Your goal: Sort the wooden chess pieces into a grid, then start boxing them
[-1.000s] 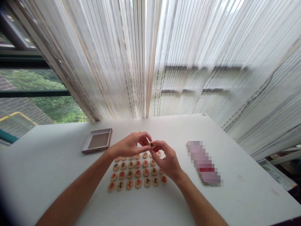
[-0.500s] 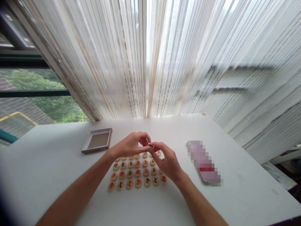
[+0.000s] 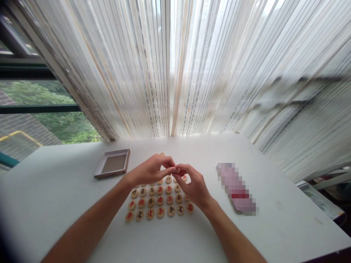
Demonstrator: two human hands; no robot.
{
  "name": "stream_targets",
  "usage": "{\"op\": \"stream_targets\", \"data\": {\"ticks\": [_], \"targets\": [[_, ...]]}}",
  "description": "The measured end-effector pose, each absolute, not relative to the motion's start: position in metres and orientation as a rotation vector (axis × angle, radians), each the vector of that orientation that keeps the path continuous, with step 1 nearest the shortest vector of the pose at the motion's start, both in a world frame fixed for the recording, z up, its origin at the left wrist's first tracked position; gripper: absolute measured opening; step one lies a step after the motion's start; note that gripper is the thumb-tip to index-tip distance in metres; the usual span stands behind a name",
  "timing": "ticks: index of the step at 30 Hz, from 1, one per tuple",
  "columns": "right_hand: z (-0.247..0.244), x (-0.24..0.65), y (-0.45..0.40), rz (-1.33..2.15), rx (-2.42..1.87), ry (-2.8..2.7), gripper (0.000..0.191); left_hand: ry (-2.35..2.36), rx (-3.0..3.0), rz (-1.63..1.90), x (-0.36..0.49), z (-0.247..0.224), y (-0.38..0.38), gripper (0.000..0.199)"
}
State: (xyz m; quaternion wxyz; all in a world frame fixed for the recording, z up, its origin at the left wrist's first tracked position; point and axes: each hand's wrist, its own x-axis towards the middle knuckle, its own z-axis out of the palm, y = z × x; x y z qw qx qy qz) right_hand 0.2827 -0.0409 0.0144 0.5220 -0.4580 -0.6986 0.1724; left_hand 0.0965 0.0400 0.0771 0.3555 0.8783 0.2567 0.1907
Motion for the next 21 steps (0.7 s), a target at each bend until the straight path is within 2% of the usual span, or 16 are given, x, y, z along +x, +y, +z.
{"op": "stream_targets", "data": {"ticks": [6,21], "targets": [[0.0117,0.2846,-0.0381,0.492,-1.104,-1.590,0.023,0.617,2.283,0.453,0.0927,0.0849,0.0422,0.031],[0.0139,0.2816,-0.0402,0.714,-1.059,-1.502,0.021,0.595,2.196,0.513,0.0924,0.0781,0.0440,0.019]]}}
